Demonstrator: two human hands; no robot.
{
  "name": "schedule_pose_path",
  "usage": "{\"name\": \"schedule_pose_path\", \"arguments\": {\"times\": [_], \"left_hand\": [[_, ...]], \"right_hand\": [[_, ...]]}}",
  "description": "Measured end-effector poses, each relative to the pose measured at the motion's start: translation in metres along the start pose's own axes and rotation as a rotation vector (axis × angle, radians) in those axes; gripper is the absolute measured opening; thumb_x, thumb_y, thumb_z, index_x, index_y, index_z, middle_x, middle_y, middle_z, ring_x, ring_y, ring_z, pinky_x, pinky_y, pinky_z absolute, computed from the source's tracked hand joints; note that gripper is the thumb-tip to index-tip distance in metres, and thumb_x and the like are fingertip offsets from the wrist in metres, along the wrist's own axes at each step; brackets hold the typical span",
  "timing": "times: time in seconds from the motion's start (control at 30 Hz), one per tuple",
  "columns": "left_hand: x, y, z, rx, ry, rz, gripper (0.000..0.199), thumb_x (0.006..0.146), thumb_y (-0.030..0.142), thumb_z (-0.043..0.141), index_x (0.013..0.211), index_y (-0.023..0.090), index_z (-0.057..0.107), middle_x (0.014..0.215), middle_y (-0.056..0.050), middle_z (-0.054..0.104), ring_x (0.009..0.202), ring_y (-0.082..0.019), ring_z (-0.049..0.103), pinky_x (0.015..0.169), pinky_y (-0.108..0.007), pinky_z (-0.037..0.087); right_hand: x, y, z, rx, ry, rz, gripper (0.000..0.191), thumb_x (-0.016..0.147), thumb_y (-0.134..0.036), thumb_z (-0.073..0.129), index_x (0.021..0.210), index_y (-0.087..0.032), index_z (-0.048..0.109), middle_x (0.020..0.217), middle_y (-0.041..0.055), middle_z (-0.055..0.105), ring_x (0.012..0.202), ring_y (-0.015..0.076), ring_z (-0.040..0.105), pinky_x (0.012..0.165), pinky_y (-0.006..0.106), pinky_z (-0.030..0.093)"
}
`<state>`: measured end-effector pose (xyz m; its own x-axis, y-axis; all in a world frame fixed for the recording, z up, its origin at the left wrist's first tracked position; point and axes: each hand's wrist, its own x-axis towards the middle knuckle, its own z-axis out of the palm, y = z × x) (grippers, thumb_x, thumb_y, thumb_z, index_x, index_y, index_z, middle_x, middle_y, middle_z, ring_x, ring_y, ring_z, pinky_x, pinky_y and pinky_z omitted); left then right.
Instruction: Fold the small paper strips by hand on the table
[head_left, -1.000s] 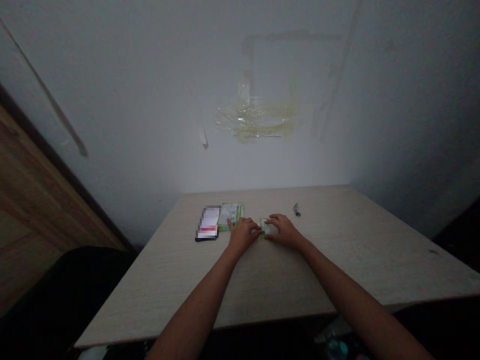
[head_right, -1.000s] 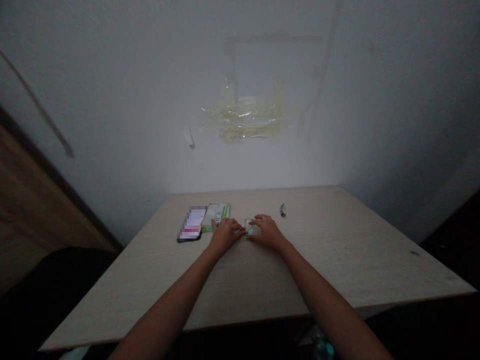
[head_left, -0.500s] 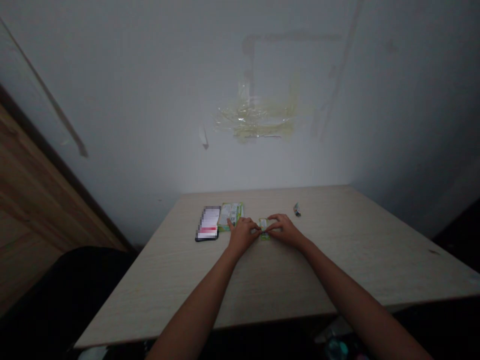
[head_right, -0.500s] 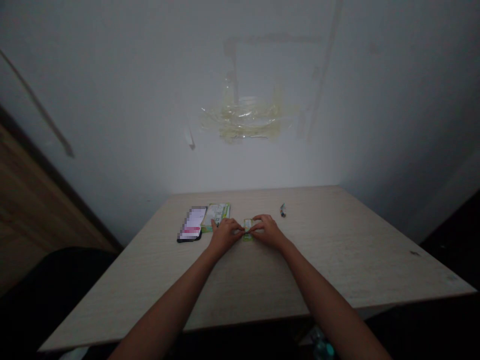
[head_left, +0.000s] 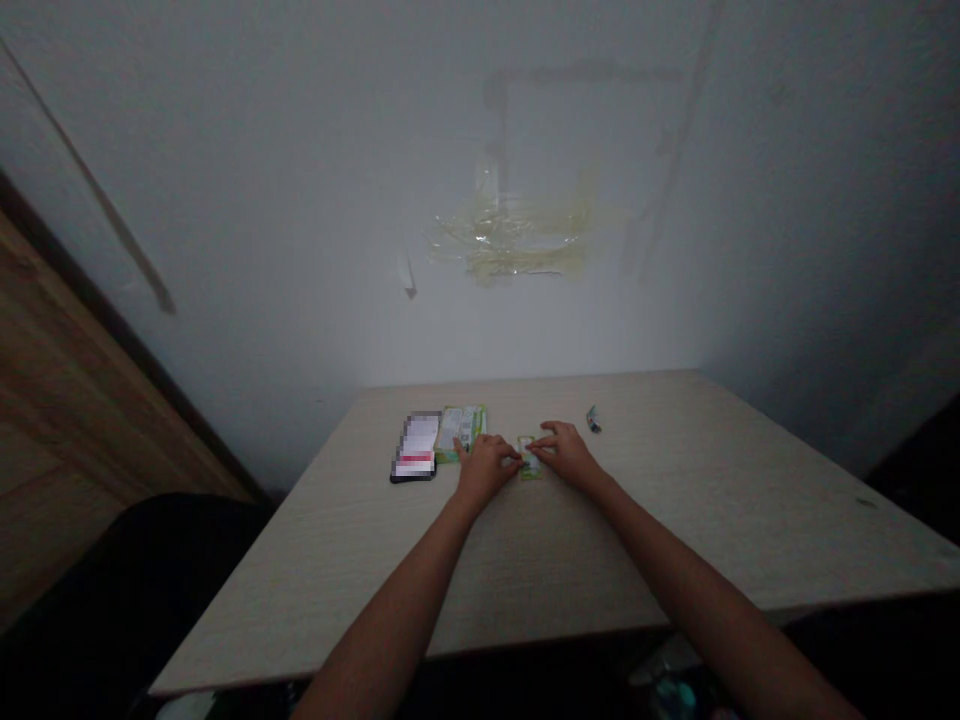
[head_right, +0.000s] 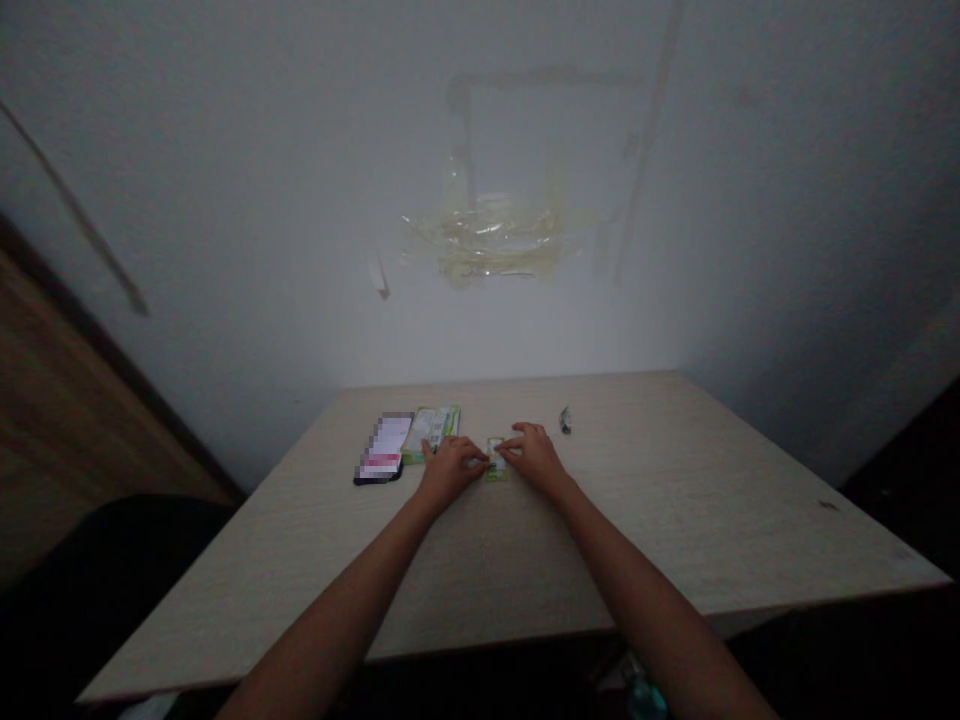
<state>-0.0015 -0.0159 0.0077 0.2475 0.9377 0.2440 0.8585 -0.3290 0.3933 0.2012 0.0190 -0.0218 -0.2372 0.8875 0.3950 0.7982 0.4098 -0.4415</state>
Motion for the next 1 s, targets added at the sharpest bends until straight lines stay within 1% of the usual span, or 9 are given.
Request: {"name": "schedule_pose_path", "arguments": {"times": [0.13, 0.27, 0.4, 0.6, 0.7, 0.8, 0.9, 1.0], "left_hand": [[0.0, 0.002, -0.002, 0.016, -0.021, -0.009, 0.016, 0.087, 0.042, 0.066, 0.098, 0.034, 0.076, 0.115, -0.002, 0.071, 0.123, -0.029, 0.051, 0.112, -0.076, 0.004], [0.0, 0.002, -0.003, 0.009, -0.02, -0.005, 0.016, 0.087, 0.041, 0.067, 0.097, 0.034, 0.076, 0.114, -0.002, 0.071, 0.123, -0.029, 0.052, 0.111, -0.078, 0.005], [0.001, 0.001, -0.002, -0.004, -0.002, -0.001, 0.013, 0.086, 0.04, 0.068, 0.094, 0.033, 0.077, 0.111, -0.002, 0.072, 0.122, -0.03, 0.053, 0.109, -0.08, 0.005], [0.001, 0.0, 0.0, 0.0, 0.007, 0.0, 0.014, 0.086, 0.041, 0.067, 0.094, 0.034, 0.076, 0.112, -0.001, 0.072, 0.123, -0.03, 0.052, 0.109, -0.08, 0.005], [-0.001, -0.001, 0.0, -0.011, 0.022, 0.009, 0.015, 0.087, 0.042, 0.066, 0.095, 0.034, 0.076, 0.114, -0.001, 0.072, 0.123, -0.03, 0.052, 0.11, -0.079, 0.005], [-0.002, -0.003, 0.001, -0.018, 0.035, 0.009, 0.018, 0.087, 0.043, 0.065, 0.101, 0.034, 0.075, 0.116, -0.002, 0.071, 0.123, -0.03, 0.052, 0.11, -0.079, 0.004], [-0.002, -0.004, 0.003, -0.002, 0.043, -0.012, 0.026, 0.088, 0.044, 0.064, 0.109, 0.032, 0.072, 0.12, -0.004, 0.069, 0.124, -0.03, 0.051, 0.11, -0.079, 0.005], [-0.002, -0.004, 0.005, 0.025, 0.053, -0.028, 0.03, 0.089, 0.045, 0.062, 0.113, 0.029, 0.071, 0.122, -0.006, 0.067, 0.125, -0.03, 0.05, 0.11, -0.079, 0.006]], "right_hand": [[0.002, -0.002, 0.0, -0.042, -0.013, 0.017, 0.024, 0.091, -0.033, 0.062, 0.111, -0.031, 0.076, 0.131, 0.0108, 0.06, 0.124, 0.0263, 0.05, 0.107, 0.042, 0.04], [0.002, -0.007, 0.0, -0.082, -0.021, 0.039, 0.03, 0.092, -0.033, 0.059, 0.119, -0.033, 0.072, 0.133, 0.0117, 0.058, 0.128, 0.0276, 0.047, 0.107, 0.044, 0.038], [0.0, -0.011, 0.0, -0.107, -0.03, 0.058, 0.032, 0.094, -0.033, 0.057, 0.123, -0.035, 0.07, 0.135, 0.0114, 0.056, 0.131, 0.0278, 0.044, 0.107, 0.044, 0.037], [-0.003, -0.009, 0.001, -0.12, -0.038, 0.05, 0.034, 0.095, -0.035, 0.055, 0.126, -0.036, 0.067, 0.137, 0.0107, 0.054, 0.131, 0.0281, 0.043, 0.107, 0.046, 0.036], [-0.004, -0.008, 0.002, -0.13, -0.031, 0.051, 0.036, 0.094, -0.036, 0.056, 0.129, -0.033, 0.066, 0.138, 0.0119, 0.053, 0.132, 0.0288, 0.042, 0.108, 0.046, 0.036], [-0.004, -0.004, 0.002, -0.113, -0.032, 0.042, 0.038, 0.092, -0.036, 0.058, 0.129, -0.03, 0.066, 0.137, 0.0132, 0.053, 0.132, 0.0288, 0.042, 0.108, 0.045, 0.036], [-0.002, 0.001, 0.003, -0.055, -0.027, 0.02, 0.036, 0.09, -0.034, 0.062, 0.125, -0.026, 0.069, 0.133, 0.0139, 0.055, 0.13, 0.0281, 0.043, 0.11, 0.044, 0.034], [-0.001, 0.008, 0.004, 0.01, 0.004, 0.019, 0.034, 0.085, -0.031, 0.068, 0.116, -0.02, 0.072, 0.128, 0.0147, 0.057, 0.128, 0.0285, 0.044, 0.111, 0.043, 0.034]]}}
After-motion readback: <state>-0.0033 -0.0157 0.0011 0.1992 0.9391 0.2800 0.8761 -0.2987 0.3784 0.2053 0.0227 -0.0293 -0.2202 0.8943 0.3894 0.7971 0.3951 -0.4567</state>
